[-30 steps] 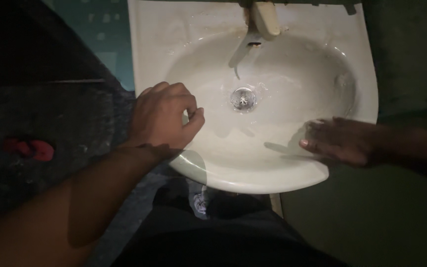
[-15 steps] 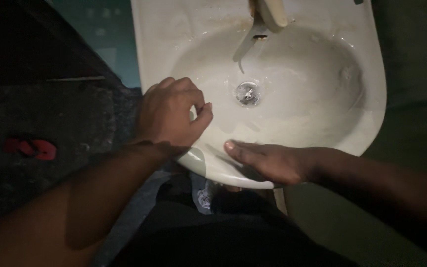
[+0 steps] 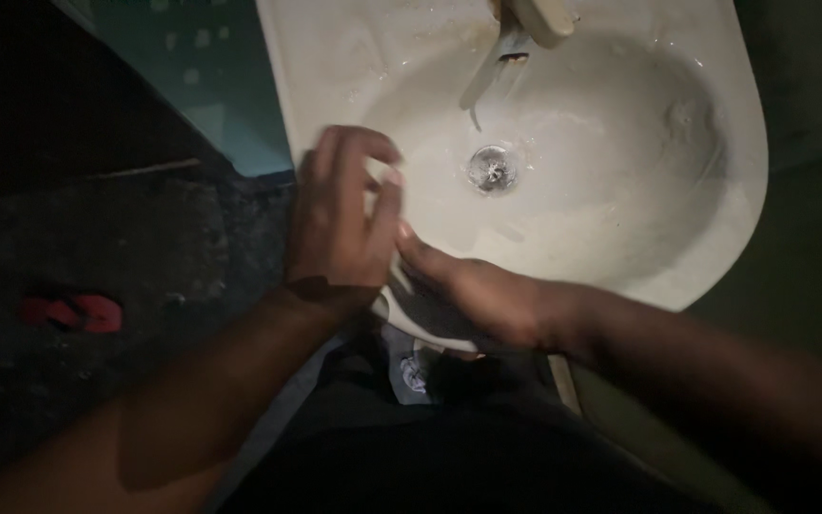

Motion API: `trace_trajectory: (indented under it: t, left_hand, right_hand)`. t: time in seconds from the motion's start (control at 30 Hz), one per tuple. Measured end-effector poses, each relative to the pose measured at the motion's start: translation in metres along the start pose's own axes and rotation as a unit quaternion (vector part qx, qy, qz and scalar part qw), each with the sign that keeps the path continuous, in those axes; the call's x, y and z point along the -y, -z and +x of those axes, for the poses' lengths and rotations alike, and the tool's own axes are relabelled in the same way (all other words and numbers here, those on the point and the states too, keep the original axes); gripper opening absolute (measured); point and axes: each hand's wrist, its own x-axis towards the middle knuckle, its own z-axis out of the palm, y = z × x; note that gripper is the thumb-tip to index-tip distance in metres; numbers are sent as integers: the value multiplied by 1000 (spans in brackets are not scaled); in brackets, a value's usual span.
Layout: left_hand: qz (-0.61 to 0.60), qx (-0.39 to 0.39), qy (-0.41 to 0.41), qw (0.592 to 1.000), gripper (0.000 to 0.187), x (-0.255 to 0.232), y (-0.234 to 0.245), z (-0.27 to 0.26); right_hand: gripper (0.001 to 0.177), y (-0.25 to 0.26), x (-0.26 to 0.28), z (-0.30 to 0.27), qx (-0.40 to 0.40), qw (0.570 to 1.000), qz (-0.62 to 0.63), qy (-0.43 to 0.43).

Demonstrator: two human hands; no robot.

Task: The person scrubs the surface and faucet of a sink using a cloth.

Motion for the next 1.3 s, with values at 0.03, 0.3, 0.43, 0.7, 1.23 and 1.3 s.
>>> trace_trajectory:
  t: [0.03,0.3,0.43,0.7,1.23,1.3]
  left_hand:
    - [-10,-13,27,1000,22,4,-1,0]
    - [79,-42,23,996,52,18,10,-17]
    - [92,-23,55,994,68,29,27,-21]
    - [103,54,238,964,91,24,47,-17]
    - [39,76,152,985,74,21,58,-18]
    - [40,75,164,983,78,21,63,-19]
  right_hand:
    - [101,-3,4,-8,-21,998,-52,13]
    - [86,77,-42,-13,-33,751,-657,-65]
    - [73,90,-46,13,-51,806,-563,-174]
    - [100,-15,51,104,-98,988,80,86]
    - [104,67,-40,80,-77,909,-404,71]
    - [104,59,-29,96,-107,964,-242,-12]
